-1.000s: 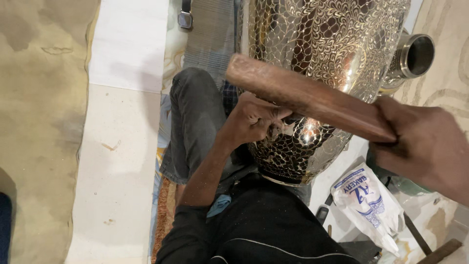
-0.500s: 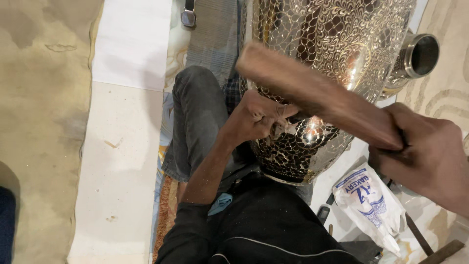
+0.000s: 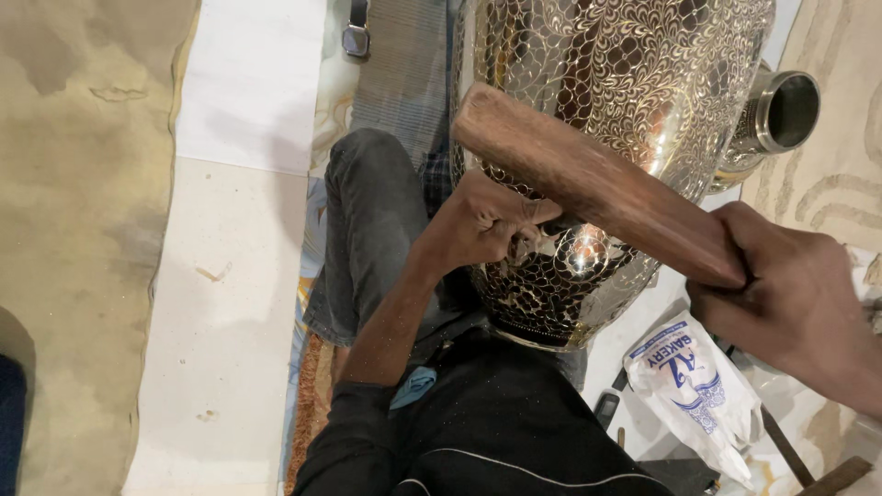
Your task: The person sits on the floor with a large engraved brass vase held between the legs and repeatedly strikes a small punch held against the vase surface using a wooden mallet, working the decorative pattern across the metal. The person then rubs the vase surface by hand before resuming hammering.
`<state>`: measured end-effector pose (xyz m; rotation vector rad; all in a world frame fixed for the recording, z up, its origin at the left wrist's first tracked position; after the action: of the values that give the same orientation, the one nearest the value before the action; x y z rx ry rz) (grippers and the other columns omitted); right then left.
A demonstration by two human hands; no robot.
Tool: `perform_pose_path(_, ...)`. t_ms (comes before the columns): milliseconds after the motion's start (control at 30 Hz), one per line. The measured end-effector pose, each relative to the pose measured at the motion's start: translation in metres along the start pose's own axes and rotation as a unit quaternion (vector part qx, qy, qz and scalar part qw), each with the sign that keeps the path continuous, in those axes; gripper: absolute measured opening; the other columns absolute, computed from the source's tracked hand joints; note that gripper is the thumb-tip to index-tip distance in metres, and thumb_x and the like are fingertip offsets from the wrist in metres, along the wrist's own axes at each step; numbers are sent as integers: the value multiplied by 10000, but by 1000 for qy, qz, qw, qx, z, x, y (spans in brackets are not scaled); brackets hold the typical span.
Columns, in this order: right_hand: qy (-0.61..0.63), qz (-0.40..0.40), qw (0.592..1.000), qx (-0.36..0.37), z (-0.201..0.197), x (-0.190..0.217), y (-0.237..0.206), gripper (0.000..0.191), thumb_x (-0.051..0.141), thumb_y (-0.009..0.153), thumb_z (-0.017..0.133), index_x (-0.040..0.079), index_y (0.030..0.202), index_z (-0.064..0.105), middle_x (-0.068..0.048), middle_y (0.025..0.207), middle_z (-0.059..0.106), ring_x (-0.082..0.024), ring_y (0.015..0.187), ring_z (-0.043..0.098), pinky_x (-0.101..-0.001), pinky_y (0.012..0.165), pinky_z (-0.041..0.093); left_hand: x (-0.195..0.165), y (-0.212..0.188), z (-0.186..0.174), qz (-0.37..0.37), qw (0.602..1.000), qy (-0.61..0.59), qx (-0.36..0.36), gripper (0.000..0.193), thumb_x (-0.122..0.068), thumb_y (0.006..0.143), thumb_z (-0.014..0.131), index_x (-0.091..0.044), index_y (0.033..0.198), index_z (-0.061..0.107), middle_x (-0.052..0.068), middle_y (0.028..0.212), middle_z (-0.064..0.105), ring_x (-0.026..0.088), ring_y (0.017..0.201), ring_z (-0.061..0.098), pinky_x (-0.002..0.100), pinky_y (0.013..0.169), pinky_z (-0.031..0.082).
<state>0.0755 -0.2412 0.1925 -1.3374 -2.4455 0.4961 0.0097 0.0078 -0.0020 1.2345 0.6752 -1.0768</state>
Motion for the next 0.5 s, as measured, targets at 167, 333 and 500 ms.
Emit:
perform_pose_path(167, 135, 51, 990, 10, -2, 9, -2, 349, 86, 754, 786, -11, 1031, 597, -101, 670, 630, -212, 535, 640, -366, 479, 530, 11, -7, 0, -12, 998, -58, 1, 215, 181, 655, 558, -27, 672, 610, 102, 618, 671, 112, 593, 701, 309, 662, 648)
perform_pose_path(333, 185, -20, 976, -109, -10, 25, 5, 170, 127, 803, 749, 28, 924, 683, -110, 696, 659, -182, 532, 647, -329, 518, 512, 17, -12, 4, -27, 999, -43, -13, 245, 170, 701, 552, -24, 757, 690, 131, 708, 695, 120, 561, 700, 316, 625, 631)
perform_pose_path(500, -41, -2, 999, 7, 4, 7, 3, 360, 135, 713, 818, -6, 987, 630, -161, 602, 647, -259, 507, 656, -399, 521, 521, 14, -12, 4, 0, 1000, -2, 1, 518, 193, 820, 431, -9, 1195, 726, 136, 896, 713, 151, 882, 786, 288, 628, 656)
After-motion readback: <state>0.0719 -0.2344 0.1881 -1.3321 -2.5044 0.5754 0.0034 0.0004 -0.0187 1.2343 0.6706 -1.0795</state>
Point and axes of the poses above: each hand's wrist, its own y-axis towards the middle knuckle, its own z-axis out of the palm, x = y × z, the point moved 1 cm from there along y, towards the middle knuckle
